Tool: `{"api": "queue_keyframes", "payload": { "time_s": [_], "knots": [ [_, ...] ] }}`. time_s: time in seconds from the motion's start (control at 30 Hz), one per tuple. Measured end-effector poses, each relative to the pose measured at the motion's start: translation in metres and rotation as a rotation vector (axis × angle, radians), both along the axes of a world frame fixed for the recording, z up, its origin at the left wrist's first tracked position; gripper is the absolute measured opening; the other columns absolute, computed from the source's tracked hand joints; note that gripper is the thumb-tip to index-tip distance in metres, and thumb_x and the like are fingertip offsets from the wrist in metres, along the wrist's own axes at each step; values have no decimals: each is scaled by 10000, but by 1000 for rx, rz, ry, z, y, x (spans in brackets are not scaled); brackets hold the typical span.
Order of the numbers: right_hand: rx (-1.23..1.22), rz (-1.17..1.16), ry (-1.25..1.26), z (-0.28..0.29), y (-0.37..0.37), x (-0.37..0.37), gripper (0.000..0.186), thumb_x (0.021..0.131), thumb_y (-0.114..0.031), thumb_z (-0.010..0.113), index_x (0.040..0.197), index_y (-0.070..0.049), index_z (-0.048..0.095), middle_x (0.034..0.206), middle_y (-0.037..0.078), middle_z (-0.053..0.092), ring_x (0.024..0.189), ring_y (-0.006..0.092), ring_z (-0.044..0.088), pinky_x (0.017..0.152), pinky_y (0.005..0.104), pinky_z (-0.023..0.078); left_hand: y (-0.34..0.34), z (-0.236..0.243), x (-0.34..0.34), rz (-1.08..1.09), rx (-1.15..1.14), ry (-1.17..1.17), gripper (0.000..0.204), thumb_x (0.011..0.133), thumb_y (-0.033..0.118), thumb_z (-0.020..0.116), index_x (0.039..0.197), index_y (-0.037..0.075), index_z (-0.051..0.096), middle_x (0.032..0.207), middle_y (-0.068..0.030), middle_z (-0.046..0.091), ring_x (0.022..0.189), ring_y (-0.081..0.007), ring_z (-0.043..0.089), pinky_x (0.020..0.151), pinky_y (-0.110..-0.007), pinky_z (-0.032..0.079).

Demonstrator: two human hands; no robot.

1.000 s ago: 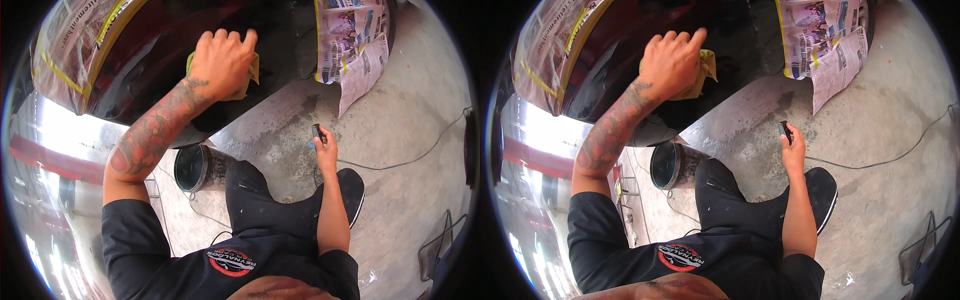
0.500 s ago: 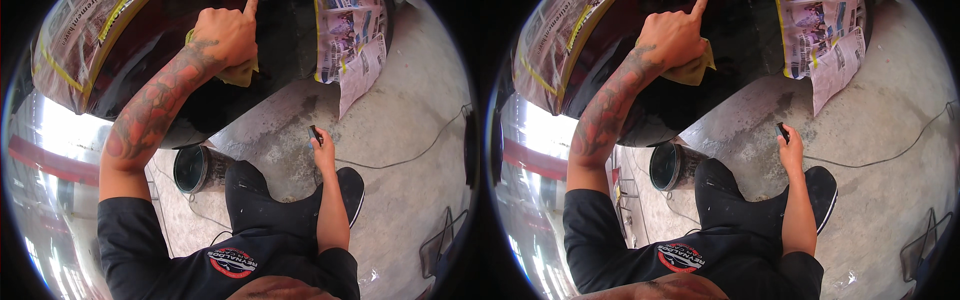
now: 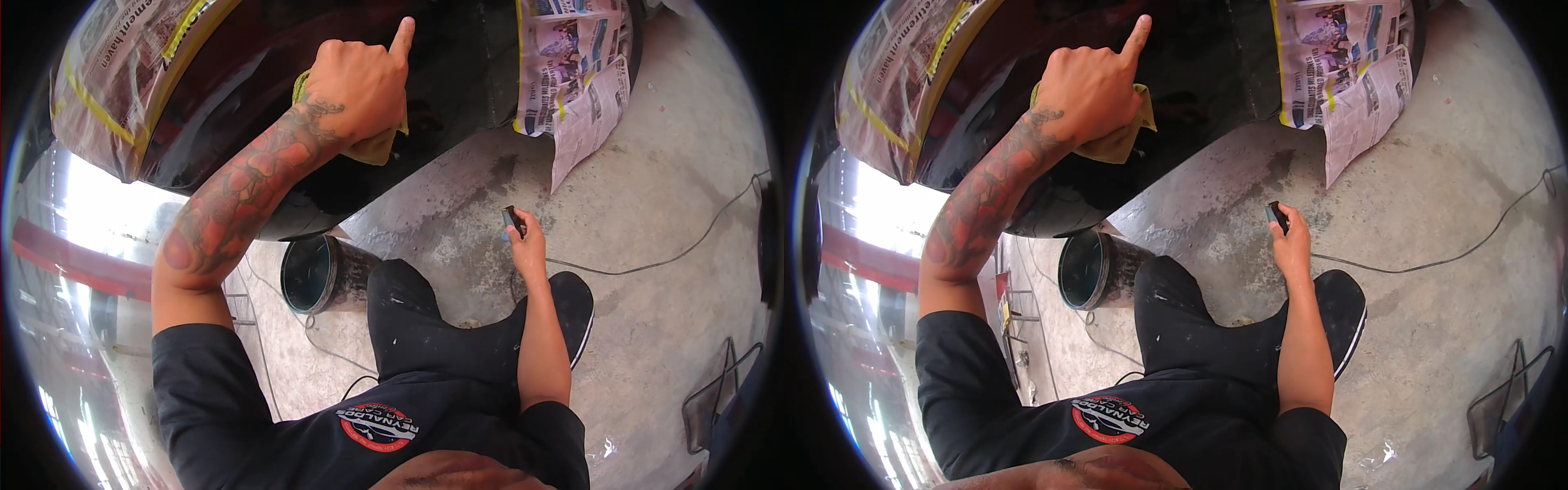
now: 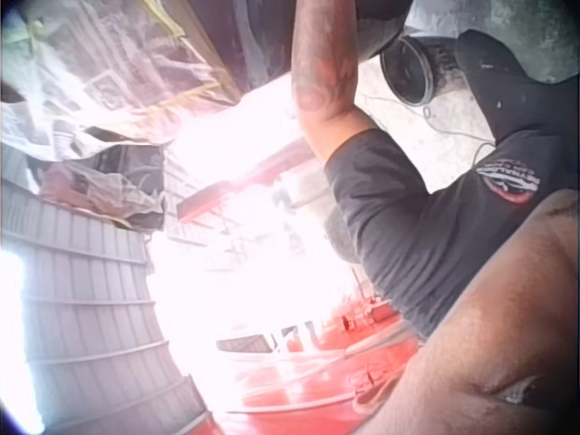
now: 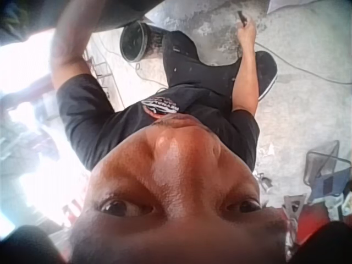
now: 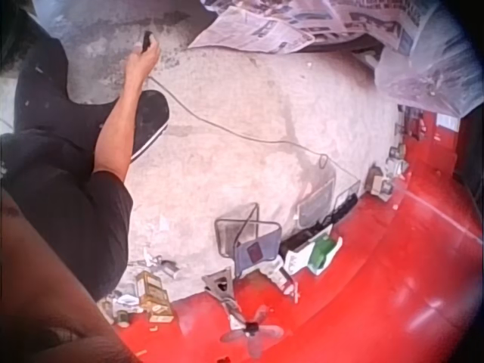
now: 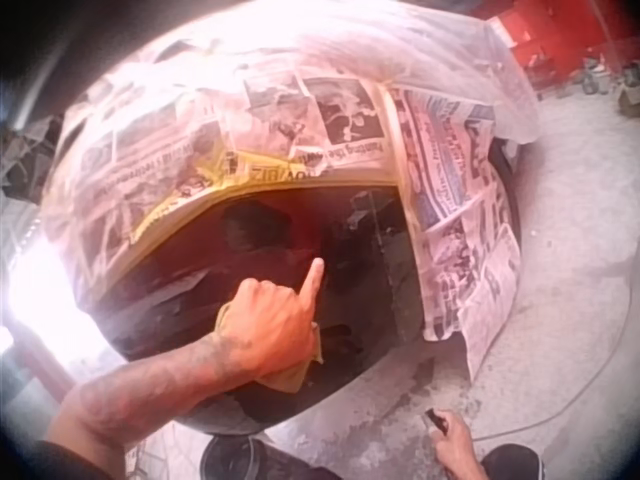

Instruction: The person dips a sanding block and a cloth into a bucket of water and then sands a black car panel, repeatedly applying water and wiping the surface with the cloth to refine the finish.

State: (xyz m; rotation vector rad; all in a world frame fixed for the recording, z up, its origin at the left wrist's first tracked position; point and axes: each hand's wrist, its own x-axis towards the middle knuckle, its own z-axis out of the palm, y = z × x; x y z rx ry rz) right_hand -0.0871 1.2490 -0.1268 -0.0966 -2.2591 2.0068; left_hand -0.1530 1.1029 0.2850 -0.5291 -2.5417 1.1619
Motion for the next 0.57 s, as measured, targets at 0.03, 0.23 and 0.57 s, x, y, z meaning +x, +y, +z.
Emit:
{"api": "queue_keyframes", "payload": {
  "time_s": [0.03, 0.23, 0.57],
  "knots": [
    [-3, 4, 3, 0, -2, 0, 399, 895, -66, 671, 1285, -25, 599, 1248, 209, 626, 1151, 369, 609, 1001, 416, 470, -3, 0, -2, -12, -3, -10, 998, 759, 279, 712, 1615, 114, 225, 747, -93, 739, 660, -303, 720, 576, -420, 526],
    [6, -10, -15, -15, 0, 1, 392, 895, -69, 675, 1276, -21, 599, 1240, 206, 634, 1154, 367, 608, 1003, 413, 469, 39, 12, -10, 59, -78, -30, 792, 868, 300, 631, 1543, -16, 365, 759, -94, 739, 657, -232, 712, 625, -369, 491],
    [28, -4, -40, -18, 2, -4, 409, 890, -85, 689, 1286, -36, 601, 1252, 202, 635, 1173, 354, 608, 1015, 412, 464, 36, 25, -2, 162, -227, -76, 937, 854, 475, 725, 1567, 11, 333, 793, -25, 742, 675, -177, 703, 613, -343, 464]
  ]
}}
